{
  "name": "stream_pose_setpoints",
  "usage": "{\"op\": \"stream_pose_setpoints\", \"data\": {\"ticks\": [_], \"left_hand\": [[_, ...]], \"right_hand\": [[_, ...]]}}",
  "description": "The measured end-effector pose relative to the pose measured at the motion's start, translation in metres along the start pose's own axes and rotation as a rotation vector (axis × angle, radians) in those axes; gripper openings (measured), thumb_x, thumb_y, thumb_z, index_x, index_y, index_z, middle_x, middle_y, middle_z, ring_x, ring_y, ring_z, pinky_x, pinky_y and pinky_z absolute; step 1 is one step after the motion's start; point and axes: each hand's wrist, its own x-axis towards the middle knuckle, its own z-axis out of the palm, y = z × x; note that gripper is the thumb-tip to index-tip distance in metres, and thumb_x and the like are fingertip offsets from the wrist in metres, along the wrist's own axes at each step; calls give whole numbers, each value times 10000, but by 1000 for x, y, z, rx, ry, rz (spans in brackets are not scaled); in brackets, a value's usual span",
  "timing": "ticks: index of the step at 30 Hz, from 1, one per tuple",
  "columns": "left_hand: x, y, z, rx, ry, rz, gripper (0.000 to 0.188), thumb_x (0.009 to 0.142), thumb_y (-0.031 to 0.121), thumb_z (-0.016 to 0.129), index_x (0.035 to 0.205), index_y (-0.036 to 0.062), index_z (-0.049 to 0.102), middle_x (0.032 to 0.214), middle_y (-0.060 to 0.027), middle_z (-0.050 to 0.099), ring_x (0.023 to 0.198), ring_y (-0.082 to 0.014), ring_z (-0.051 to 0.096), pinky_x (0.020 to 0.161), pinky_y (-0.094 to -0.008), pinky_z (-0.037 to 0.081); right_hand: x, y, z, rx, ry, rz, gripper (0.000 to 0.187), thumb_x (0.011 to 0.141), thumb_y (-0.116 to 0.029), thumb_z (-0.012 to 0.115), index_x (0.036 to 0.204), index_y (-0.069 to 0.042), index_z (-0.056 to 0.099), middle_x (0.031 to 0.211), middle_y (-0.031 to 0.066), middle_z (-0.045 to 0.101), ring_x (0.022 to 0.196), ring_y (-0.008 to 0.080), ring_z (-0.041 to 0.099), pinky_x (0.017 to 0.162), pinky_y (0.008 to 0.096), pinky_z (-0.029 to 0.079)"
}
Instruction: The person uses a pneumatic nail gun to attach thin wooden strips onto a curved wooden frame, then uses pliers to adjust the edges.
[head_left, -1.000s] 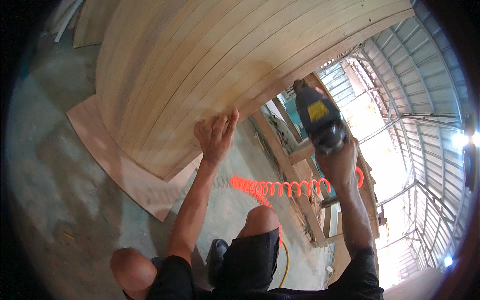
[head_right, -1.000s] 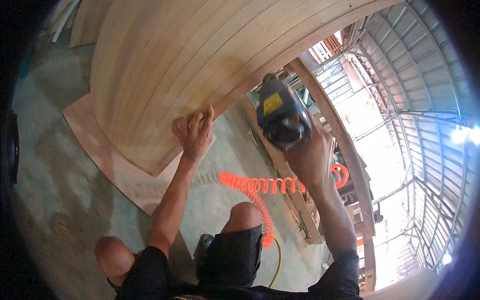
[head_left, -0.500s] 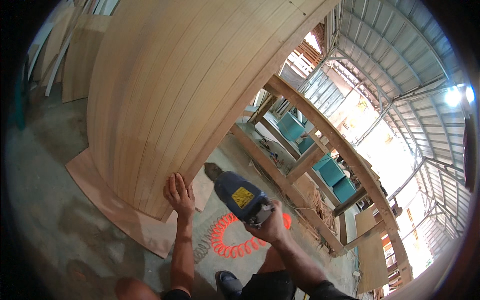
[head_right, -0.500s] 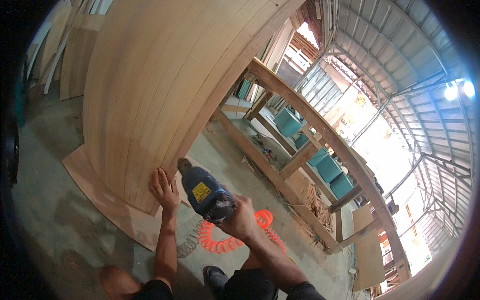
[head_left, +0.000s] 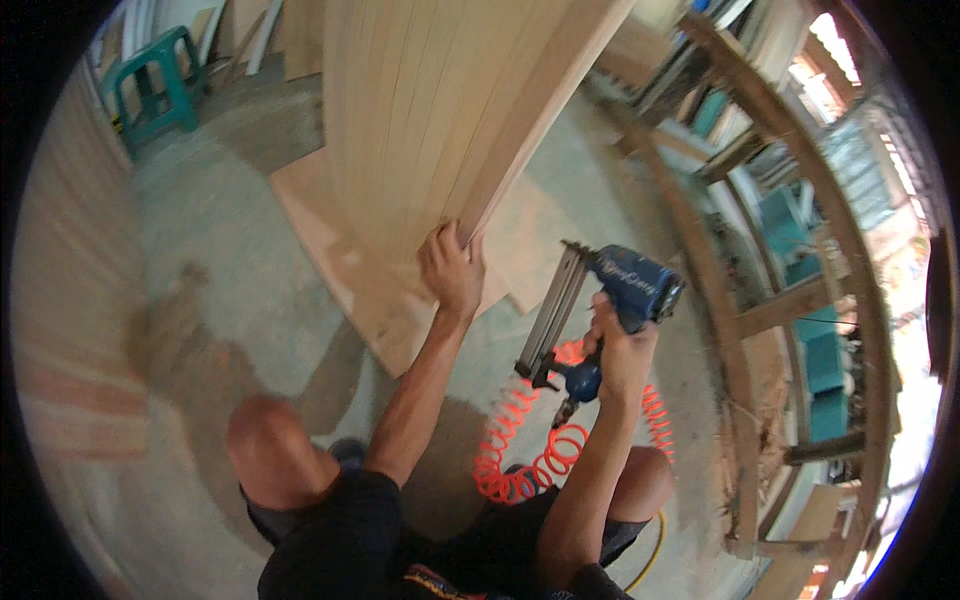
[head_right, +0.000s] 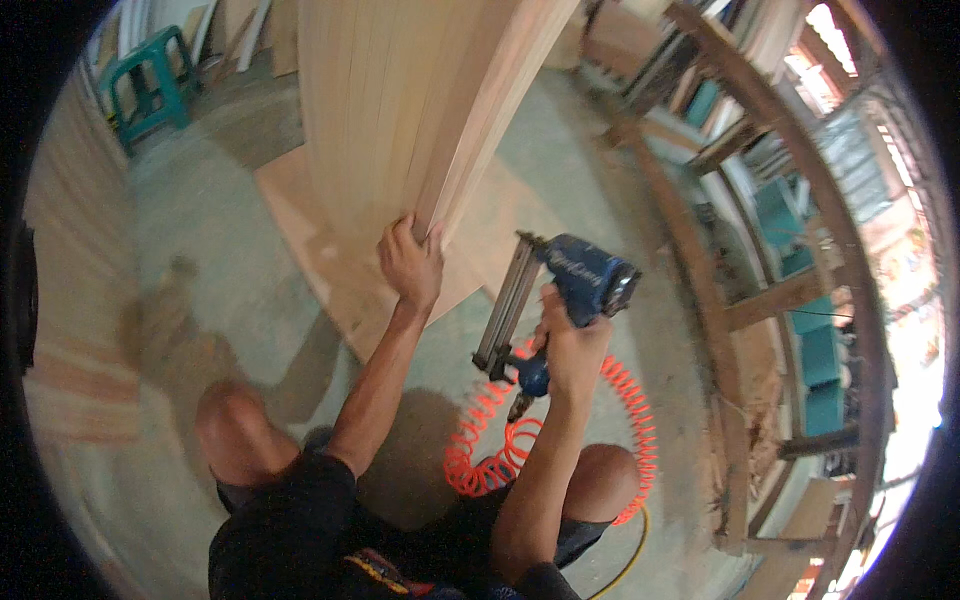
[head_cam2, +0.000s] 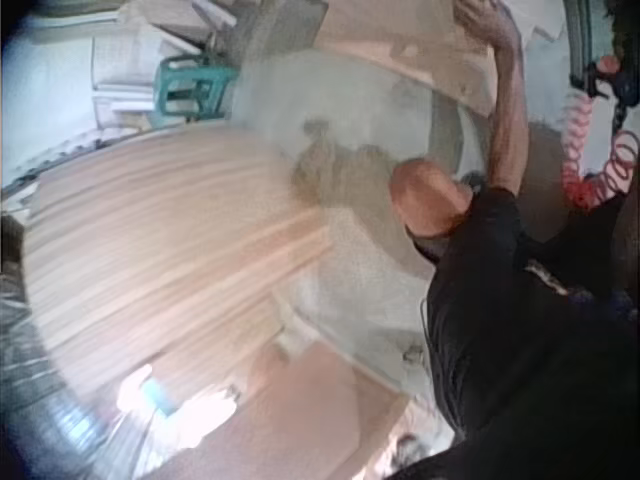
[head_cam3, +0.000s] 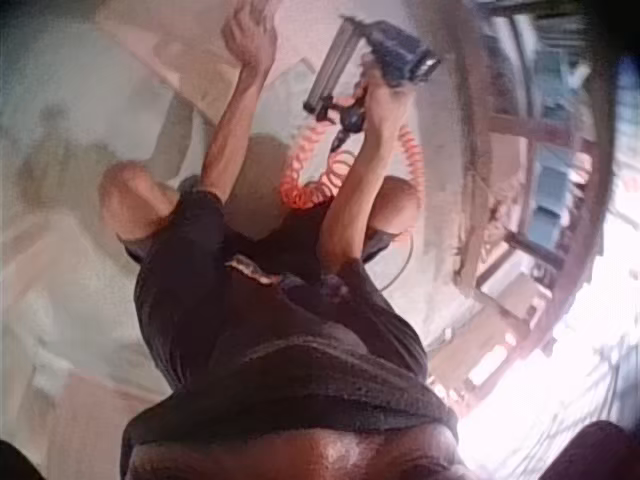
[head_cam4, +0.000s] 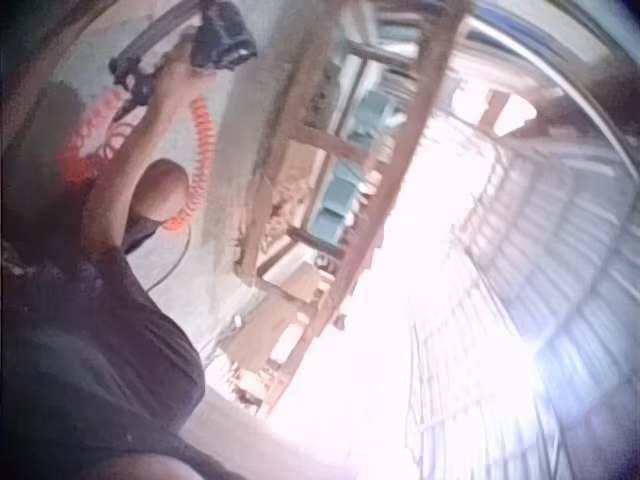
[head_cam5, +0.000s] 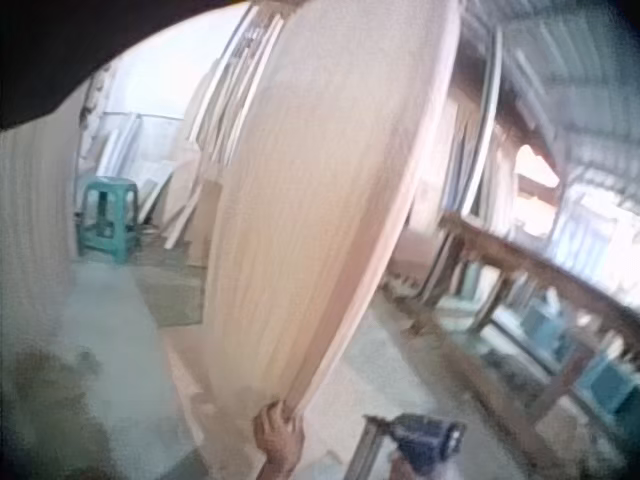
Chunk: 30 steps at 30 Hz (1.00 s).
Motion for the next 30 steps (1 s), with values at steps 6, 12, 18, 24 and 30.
{"op": "stream_pose_setpoints", "data": {"ticks": [6, 12, 18, 24, 30], "left_hand": [[17, 28, -21, 358, -119, 17, 351, 885, 372, 729, 940, 29, 682, 848, -188, 696, 747, -384, 690, 647, -473, 526], [-1, 29, -12, 649, -401, -134, 498, 923, 511, 641, 855, 22, 710, 770, -250, 696, 789, -431, 699, 699, -523, 531], [-5, 24, 17, 702, -431, -183, 549, 926, 485, 651, 821, -52, 695, 835, -270, 701, 810, -469, 692, 741, -548, 537], [-25, 13, 46, 629, -284, -244, 593, 915, 486, 676, 768, -89, 688, 806, -307, 686, 827, -488, 684, 802, -551, 523], [-30, 25, 52, 545, -277, -313, 551, 920, 435, 684, 783, -98, 695, 785, -297, 689, 815, -484, 685, 778, -554, 521]], "right_hand": [[27, 92, -2, 397, 65, 380, 193, 907, -189, 732, 847, -46, 616, 608, -12, 512, 454, 113, 482, 420, 292, 412], [52, 165, -2, 434, -75, 528, 242, 900, -221, 750, 786, -81, 588, 604, -7, 528, 459, 119, 495, 429, 301, 421], [51, 230, 8, 568, -202, 757, 254, 905, -230, 748, 788, -85, 576, 601, -3, 520, 457, 119, 501, 416, 292, 435], [39, 280, 34, 765, -242, 907, 228, 926, -235, 724, 829, -100, 568, 619, -1, 523, 454, 121, 495, 419, 294, 449], [24, 302, 61, 881, -236, 1011, 211, 931, -246, 724, 862, -114, 575, 612, -6, 512, 459, 122, 479, 422, 301, 443]]}}
